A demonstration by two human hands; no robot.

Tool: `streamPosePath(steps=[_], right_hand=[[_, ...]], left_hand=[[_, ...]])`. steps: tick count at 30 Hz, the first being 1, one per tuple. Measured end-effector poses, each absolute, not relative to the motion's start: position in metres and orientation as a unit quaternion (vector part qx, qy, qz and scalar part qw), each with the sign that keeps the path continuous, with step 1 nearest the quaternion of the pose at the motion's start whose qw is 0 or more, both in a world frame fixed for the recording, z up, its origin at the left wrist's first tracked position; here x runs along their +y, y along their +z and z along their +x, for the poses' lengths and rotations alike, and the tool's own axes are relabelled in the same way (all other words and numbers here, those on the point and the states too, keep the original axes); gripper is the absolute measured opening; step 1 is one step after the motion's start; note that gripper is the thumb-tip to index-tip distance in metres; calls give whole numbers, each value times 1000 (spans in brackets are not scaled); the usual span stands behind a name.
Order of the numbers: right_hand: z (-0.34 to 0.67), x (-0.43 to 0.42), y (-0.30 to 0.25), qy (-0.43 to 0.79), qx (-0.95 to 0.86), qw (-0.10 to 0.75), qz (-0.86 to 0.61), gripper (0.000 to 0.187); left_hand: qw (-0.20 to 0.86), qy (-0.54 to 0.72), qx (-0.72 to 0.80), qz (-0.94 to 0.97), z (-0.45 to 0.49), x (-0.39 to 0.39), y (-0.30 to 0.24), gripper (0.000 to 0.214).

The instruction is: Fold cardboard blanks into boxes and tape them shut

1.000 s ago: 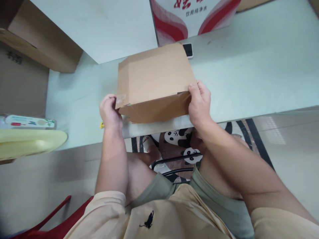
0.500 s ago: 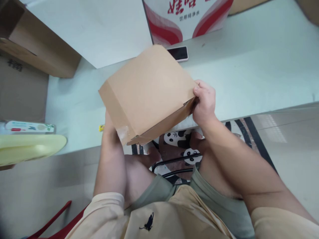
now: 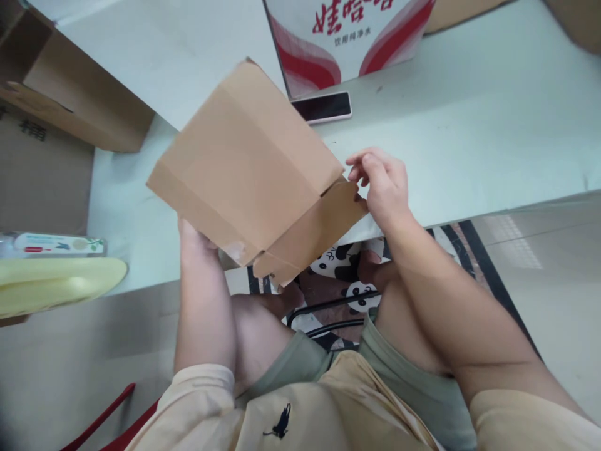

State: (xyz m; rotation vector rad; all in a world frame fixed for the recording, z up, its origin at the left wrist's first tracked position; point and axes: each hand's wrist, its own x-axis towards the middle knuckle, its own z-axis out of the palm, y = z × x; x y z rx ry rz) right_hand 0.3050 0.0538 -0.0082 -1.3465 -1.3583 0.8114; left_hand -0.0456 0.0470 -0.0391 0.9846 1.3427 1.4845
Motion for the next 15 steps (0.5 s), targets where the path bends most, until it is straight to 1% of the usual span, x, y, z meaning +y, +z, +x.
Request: streamPosePath(steps=[2, 6, 8, 9, 11, 15], right_hand=[[307, 57, -5, 361, -528, 524, -563, 30], [306, 64, -7, 421, -453, 549, -562, 21], [303, 65, -9, 435, -426, 569, -554, 17], [302, 65, -10, 448, -415, 573, -547, 18], [297, 64, -12, 500, -404, 560, -523, 26], [287, 57, -12, 610, -424, 476, -470, 50]], left_hand=[[474, 640, 510, 324, -38, 46, -30, 46], [513, 642, 497, 279, -31, 46, -20, 37], [521, 644, 490, 271, -32, 48, -18, 36], [521, 650, 483, 270, -33, 49, -18, 36], [514, 665, 471, 269, -34, 52, -18, 36], [490, 679, 480, 262, -33, 54, -20, 32]])
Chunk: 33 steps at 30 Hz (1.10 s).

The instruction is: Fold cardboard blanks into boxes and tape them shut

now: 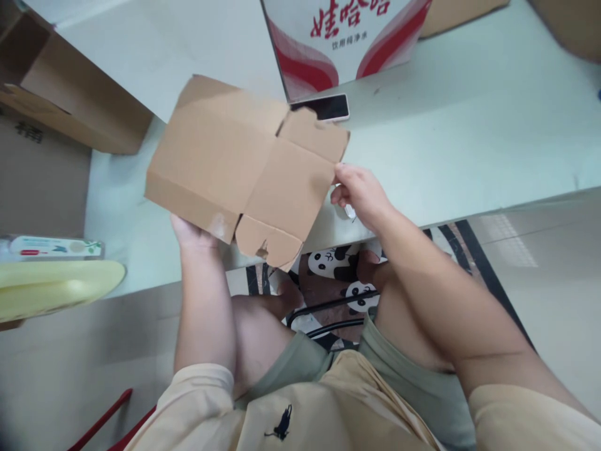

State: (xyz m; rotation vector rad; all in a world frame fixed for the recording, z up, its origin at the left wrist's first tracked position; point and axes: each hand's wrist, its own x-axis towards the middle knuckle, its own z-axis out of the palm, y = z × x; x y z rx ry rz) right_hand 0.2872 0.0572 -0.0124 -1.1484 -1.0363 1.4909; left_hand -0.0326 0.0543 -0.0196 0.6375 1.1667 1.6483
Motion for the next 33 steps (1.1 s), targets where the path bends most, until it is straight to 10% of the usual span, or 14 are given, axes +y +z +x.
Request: streamPosePath(steps=[6, 16, 26, 33], right_hand=[[276, 51, -8, 604, -368, 499, -500, 51], [261, 34, 2, 634, -360, 470, -497, 44], [309, -3, 35, 710, -230, 437, -501, 46], [427, -51, 25, 405, -312, 519, -685, 45]], left_hand=[[463, 703, 457, 288, -26, 48, -11, 62], [495, 734, 427, 186, -29, 55, -25, 24], [587, 672, 368, 260, 1, 49, -2, 46], [627, 607, 335, 356, 11, 34, 10, 59]])
